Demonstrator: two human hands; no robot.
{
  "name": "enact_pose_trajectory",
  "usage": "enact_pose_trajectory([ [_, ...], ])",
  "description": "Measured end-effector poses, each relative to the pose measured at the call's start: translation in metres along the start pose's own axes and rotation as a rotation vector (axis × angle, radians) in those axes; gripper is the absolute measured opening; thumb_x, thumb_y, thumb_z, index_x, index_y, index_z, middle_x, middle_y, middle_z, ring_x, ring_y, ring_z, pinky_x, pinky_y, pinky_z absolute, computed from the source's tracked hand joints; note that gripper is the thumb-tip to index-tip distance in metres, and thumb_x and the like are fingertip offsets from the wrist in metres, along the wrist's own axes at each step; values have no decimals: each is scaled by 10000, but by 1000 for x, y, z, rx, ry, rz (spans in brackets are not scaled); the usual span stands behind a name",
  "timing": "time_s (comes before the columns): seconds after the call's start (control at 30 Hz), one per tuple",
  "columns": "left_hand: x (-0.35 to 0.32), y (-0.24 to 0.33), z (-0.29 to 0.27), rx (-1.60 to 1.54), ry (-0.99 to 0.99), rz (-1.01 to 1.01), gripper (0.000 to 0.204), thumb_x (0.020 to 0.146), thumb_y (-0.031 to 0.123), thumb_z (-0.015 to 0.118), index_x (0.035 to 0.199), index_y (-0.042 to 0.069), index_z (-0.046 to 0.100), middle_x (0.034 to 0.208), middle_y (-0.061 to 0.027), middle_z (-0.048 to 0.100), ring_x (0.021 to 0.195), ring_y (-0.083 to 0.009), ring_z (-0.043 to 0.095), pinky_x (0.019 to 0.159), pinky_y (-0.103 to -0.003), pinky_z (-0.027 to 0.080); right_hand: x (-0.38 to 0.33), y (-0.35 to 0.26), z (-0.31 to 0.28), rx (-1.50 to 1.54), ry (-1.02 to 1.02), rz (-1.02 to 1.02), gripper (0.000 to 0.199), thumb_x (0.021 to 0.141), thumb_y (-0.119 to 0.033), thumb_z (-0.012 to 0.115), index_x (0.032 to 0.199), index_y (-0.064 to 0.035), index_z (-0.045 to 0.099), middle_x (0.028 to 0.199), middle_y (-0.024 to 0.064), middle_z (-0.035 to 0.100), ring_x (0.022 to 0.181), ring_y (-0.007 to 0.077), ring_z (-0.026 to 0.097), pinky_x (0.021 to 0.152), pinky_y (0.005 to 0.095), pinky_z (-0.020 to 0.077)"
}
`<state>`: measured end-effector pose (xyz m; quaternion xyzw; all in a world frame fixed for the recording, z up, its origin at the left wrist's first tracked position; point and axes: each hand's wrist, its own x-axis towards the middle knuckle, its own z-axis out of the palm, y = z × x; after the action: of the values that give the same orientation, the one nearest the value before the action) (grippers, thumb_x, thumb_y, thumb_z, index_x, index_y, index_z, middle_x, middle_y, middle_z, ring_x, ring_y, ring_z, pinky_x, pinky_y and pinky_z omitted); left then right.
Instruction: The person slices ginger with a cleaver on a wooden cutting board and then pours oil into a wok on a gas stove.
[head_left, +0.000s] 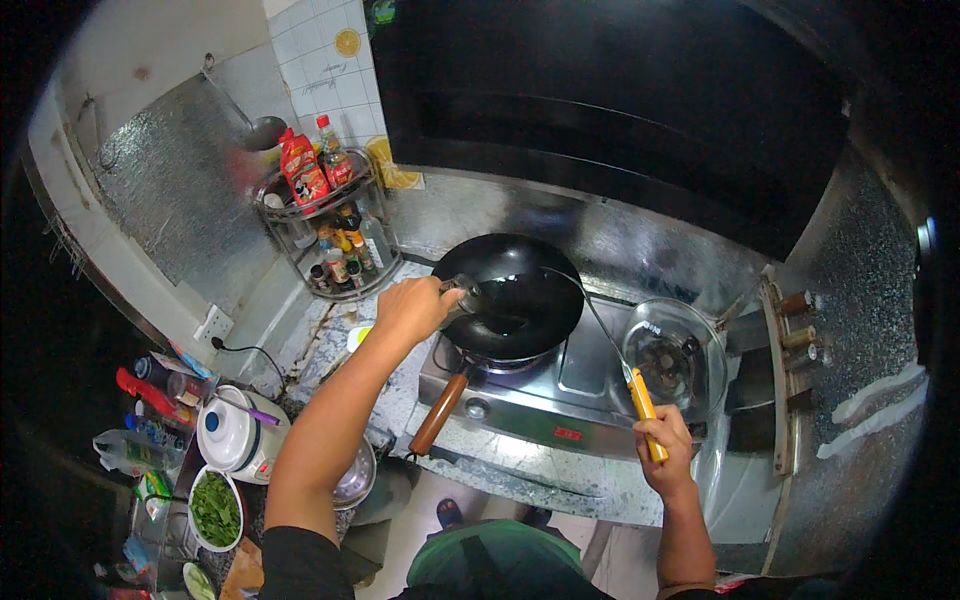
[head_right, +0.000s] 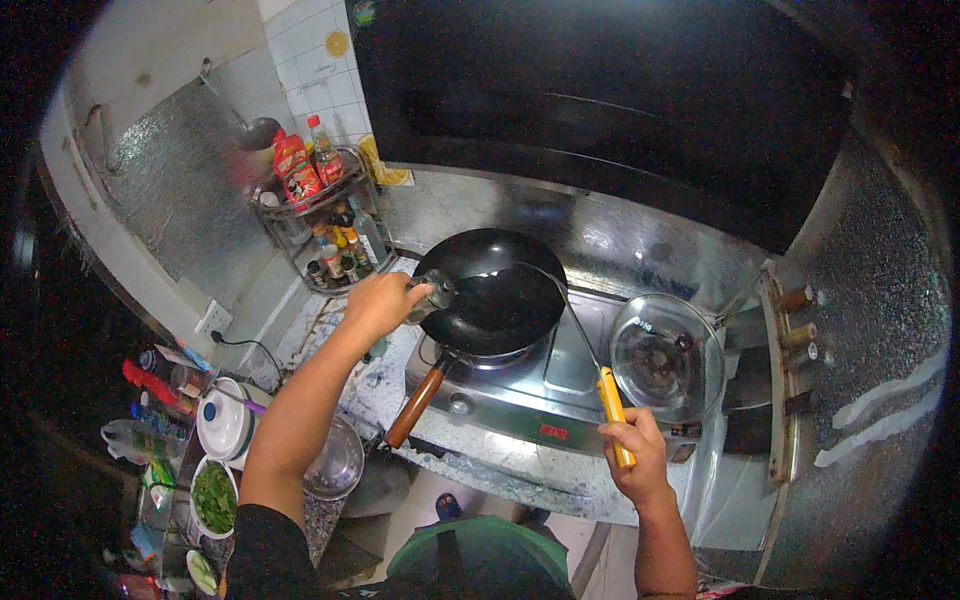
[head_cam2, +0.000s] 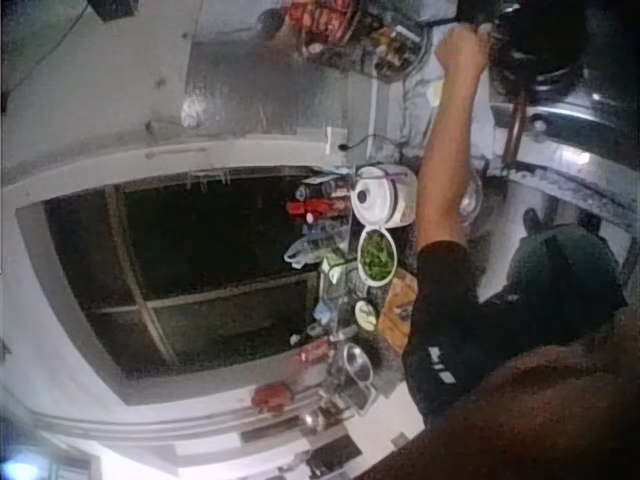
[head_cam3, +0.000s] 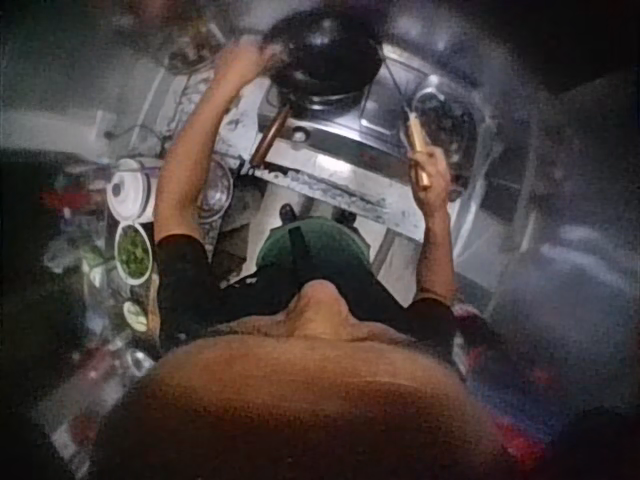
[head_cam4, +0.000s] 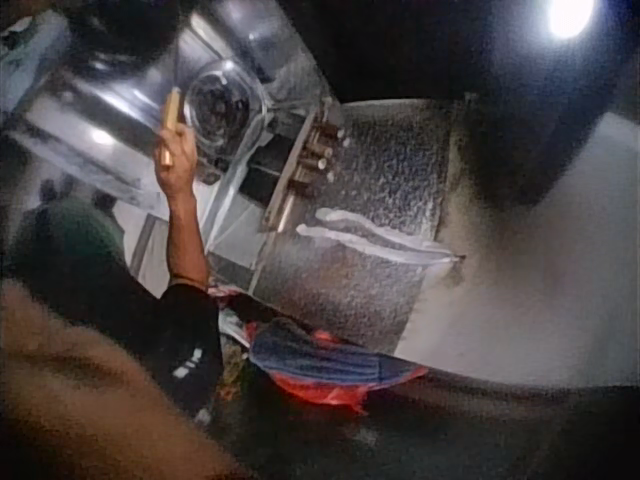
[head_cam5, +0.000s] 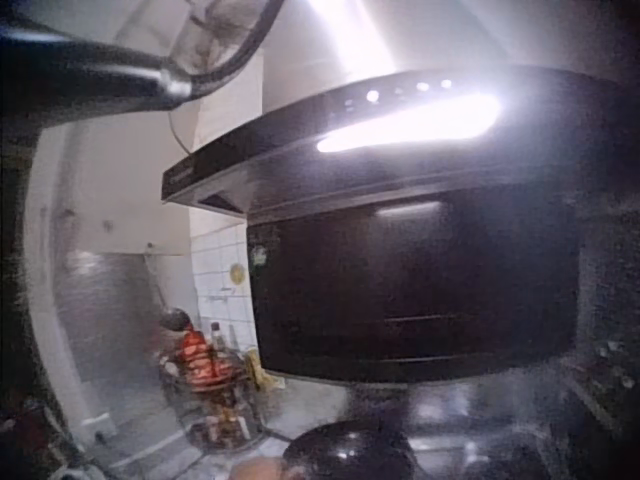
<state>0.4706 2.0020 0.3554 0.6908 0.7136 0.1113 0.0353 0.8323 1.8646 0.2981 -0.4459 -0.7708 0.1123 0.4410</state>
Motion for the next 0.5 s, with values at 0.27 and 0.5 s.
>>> enact_pose_trajectory([
  [0.27, 3, 5, -8, 66, 34, 29, 467, 837, 482, 534, 838, 36, 669, 839, -203, 653, 825, -362, 630, 703, -451, 489, -1, -1, 0, -6, 8, -10, 285, 647, 74, 642, 882, -85, 616, 836, 121, 535, 734, 273, 556, 648, 329, 457],
  [0.5, 5, -13, 2, -60, 74, -50, 470, 841, 480, 525, 827, 32, 667, 852, -199, 649, 832, -359, 622, 713, -462, 471, 0, -7, 2, -2, -8, 21, 282, 647, 69, 640, 882, -88, 622, 839, 120, 535, 740, 278, 556, 654, 333, 458],
])
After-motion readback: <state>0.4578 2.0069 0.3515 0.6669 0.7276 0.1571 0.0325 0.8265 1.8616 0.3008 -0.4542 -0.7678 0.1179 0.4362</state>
